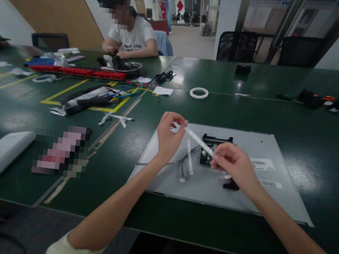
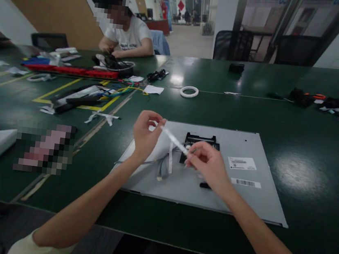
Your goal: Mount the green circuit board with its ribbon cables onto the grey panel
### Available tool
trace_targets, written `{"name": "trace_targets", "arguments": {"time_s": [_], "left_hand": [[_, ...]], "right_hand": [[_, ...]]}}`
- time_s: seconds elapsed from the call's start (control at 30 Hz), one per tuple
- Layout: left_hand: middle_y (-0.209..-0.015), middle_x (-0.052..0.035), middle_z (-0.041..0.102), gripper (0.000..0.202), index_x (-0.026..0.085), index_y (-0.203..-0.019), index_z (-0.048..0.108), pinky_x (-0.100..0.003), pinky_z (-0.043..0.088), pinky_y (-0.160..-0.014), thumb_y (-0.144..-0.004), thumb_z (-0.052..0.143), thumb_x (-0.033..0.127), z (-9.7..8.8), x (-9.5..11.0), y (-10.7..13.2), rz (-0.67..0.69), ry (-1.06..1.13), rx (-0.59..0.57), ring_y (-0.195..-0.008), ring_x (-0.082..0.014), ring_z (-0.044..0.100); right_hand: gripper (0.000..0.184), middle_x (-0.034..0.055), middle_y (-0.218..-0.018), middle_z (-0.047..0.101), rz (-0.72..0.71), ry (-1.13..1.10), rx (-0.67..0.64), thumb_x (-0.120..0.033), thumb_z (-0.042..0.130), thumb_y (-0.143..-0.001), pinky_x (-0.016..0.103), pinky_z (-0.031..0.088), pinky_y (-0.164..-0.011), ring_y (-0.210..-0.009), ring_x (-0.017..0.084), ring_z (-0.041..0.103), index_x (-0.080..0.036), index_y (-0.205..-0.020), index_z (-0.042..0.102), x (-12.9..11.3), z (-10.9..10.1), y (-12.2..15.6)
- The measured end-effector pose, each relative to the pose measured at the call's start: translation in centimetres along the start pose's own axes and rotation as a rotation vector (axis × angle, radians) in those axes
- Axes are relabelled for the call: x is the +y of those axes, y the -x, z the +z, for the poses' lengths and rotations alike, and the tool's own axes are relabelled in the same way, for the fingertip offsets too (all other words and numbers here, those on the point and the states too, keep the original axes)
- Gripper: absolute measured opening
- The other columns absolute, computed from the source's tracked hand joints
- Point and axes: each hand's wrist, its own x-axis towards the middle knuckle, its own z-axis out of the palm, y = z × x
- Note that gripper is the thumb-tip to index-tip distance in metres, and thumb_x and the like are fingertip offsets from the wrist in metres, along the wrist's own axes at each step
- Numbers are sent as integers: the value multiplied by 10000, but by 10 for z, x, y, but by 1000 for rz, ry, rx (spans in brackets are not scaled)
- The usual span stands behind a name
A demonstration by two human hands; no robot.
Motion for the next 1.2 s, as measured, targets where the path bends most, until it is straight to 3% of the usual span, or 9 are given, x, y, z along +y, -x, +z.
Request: {"name": "trace_targets", "arguments": {"time_s": [0.13,0.23,0.5,0.73,0.87,1.2], "left_hand": [[-804,1,542,42,186,-791,542,-230,427,-624,-797,561,149,-3,-1,-3,4,-21,6,-762,-118,532],[-836,-15,554,73,183,-822,559,-249,442,-670,-812,523,120,2,8,4,106,-34,-103,-815,-132,531],[-1110,-84,560,241,180,-1107,526,-341,477,-845,-871,476,166,12,23,19,258,4,-446,-1062,-176,520],[-1272,-96,522,337,189,-1258,430,-400,412,-996,-922,401,206,23,29,25,235,-37,-574,-1187,-189,487],[-1310,-100,512,359,186,-1295,406,-391,419,-993,-943,357,237,36,32,30,217,-68,-665,-1192,-194,495],[-1259,-107,569,393,128,-1285,440,-380,419,-962,-948,271,239,71,47,32,259,-273,-752,-1116,-214,551]], "right_hand": [[251,7,-724,645,36,-73,375,-342,685,-712,198,422,-523,-661,119,619,-193,-886,583,8,-42,-19],[269,16,-736,644,73,-105,476,-337,704,-669,196,416,-528,-690,128,624,-190,-866,594,13,-64,-26],[320,44,-746,651,145,-55,433,-361,690,-642,206,408,-525,-692,150,628,-176,-887,599,12,-65,-25],[287,37,-687,639,176,113,413,-323,622,-651,183,332,-445,-630,149,622,-157,-884,610,23,-69,-26],[314,39,-651,630,141,274,437,-368,597,-672,190,321,-419,-575,152,610,-145,-893,607,30,-71,-26],[344,9,-556,616,95,433,459,-371,632,-669,226,394,-480,-520,155,592,-148,-930,608,33,-78,-21]]}}
